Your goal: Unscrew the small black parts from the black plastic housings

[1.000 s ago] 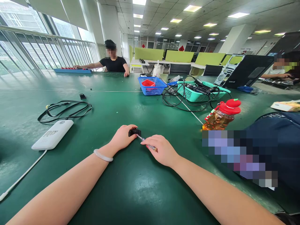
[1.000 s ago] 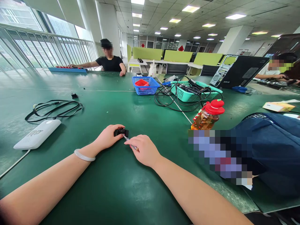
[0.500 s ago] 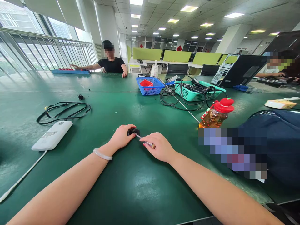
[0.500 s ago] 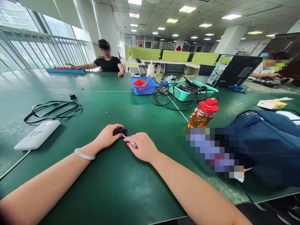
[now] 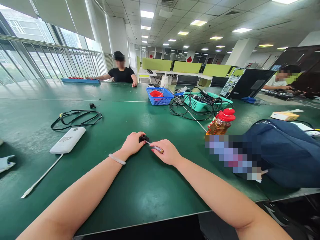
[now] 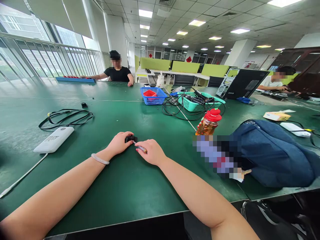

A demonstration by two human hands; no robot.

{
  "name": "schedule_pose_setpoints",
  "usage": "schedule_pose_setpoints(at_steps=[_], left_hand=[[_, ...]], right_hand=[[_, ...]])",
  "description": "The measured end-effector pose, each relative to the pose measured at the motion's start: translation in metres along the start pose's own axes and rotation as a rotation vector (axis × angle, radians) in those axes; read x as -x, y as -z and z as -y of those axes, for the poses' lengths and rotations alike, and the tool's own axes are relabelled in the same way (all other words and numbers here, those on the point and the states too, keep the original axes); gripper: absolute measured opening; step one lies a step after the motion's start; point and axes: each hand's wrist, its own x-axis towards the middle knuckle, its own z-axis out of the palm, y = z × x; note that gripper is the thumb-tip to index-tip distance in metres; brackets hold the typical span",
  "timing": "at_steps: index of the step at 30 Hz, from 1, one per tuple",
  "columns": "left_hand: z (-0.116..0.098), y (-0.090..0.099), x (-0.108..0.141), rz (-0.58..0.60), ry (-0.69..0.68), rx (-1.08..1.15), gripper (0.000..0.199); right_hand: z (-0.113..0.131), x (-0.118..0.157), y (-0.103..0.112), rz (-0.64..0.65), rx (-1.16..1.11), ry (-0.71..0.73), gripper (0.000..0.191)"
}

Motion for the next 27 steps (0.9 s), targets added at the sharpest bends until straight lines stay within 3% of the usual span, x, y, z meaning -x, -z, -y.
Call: schedule_pose_setpoints(at_steps=[4,14,27], left_hand=[[-0.0013,0.0012,0.0023,-0.001,0.015,-0.023,0.036],[-0.0034,0.0027,0.0048,-0.006,0.021,-0.037,0.035],[0.0013,0.0013,0.0033,0.007,0.025,-0.024,0.034]], right_hand=[[0.0017,0.0003,-0.0038,0.015,0.076,0.073,0.017],[-0.0008,0.0033,-0.0025,-0.104,0.091,0.100,0.015],[-0.0011,0.0039,0.0011,0.009,0.118,0.218,0.019]])
